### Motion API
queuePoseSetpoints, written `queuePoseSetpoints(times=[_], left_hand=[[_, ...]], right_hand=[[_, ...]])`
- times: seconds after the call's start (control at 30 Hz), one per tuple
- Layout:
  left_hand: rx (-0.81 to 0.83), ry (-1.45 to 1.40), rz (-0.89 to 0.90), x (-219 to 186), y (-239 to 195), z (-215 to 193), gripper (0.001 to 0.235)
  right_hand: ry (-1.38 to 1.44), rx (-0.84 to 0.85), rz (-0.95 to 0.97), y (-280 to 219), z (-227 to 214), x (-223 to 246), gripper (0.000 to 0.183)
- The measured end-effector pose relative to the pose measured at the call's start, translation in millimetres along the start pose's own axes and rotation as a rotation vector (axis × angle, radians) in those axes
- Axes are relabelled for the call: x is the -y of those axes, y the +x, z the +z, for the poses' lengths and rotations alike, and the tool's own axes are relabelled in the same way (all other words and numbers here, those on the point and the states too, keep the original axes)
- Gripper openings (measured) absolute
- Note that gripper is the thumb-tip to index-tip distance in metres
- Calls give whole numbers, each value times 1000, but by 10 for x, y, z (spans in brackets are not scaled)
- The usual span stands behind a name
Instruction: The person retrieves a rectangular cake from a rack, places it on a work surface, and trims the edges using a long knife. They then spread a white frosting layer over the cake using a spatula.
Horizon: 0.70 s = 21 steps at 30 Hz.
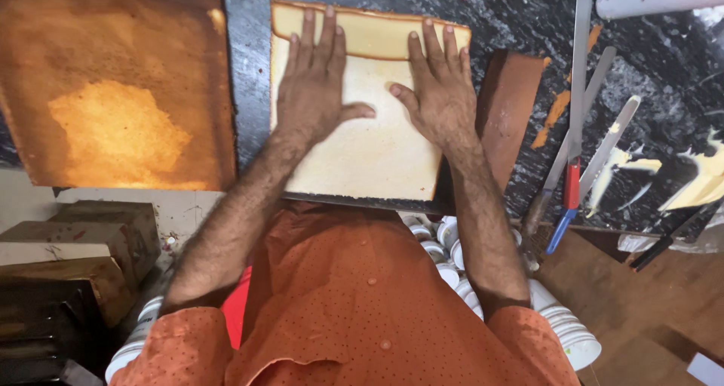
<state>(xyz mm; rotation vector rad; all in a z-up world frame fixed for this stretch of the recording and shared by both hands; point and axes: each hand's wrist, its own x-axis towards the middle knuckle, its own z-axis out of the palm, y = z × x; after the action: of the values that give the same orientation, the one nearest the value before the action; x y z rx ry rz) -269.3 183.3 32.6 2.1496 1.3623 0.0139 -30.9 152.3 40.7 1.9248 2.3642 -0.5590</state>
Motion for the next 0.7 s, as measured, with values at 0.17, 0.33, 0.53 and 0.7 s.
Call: queuePoseSetpoints(times=[0.17, 0.33, 0.53, 0.7], left_hand=[[-104, -138, -108, 86, -30, -32, 126], [-185, -264, -272, 451, -109, -43, 112], [-129, -466, -242, 604, -138, 22, 107], [-140, -285, -213, 593, -180, -115, 106]], right_hand=[[-46, -35, -74, 172, 61, 297, 88], [35, 15, -234, 297, 109, 600, 80], [41, 34, -220, 505, 120, 836, 76], [0, 68, -293, 625, 154, 968, 79]])
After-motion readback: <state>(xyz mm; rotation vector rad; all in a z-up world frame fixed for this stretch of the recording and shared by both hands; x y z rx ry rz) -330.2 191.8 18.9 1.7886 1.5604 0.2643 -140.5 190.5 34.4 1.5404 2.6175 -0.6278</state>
